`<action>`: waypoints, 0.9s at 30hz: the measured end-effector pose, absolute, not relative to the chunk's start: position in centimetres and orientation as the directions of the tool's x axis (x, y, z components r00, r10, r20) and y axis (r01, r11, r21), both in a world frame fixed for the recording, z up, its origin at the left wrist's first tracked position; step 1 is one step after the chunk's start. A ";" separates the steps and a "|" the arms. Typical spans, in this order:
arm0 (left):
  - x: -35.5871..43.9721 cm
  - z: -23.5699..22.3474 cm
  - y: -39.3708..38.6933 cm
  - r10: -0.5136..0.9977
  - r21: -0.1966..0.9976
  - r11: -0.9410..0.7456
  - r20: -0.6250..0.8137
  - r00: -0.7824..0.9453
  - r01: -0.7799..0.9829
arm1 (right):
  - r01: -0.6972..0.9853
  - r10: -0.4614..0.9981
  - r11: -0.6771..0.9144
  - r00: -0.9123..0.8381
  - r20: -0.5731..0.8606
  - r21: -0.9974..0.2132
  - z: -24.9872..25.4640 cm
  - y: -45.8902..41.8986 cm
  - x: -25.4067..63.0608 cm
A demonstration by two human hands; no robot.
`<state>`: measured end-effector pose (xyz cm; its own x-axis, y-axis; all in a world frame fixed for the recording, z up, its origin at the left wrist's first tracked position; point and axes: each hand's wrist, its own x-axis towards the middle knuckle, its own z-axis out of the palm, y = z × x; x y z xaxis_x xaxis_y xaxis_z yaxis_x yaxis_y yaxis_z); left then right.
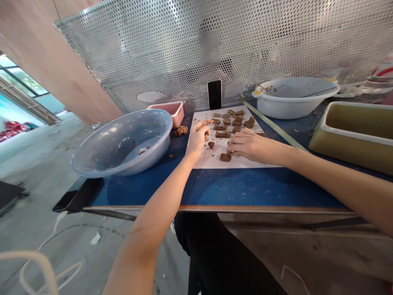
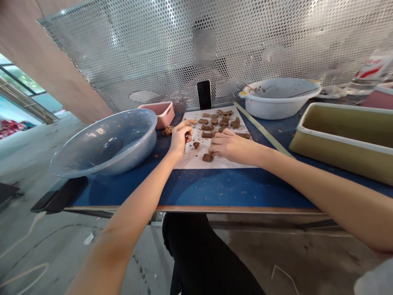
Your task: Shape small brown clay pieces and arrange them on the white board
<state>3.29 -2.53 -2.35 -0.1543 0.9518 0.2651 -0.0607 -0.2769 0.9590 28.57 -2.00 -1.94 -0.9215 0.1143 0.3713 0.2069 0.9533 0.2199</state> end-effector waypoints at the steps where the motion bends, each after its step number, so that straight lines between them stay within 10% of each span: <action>1: 3.4 -2.3 -2.6 0.953 0.960 -0.274 0.263 -0.150 -0.059 | 0.210 0.116 0.951 -0.923 0.368 0.228 -2.0 -2.1 28.5; 27: 3.7 -1.8 -3.0 0.952 0.964 -0.264 0.258 -0.162 -0.013 | 0.334 0.244 0.925 -0.887 0.392 0.179 -2.7 -2.6 28.1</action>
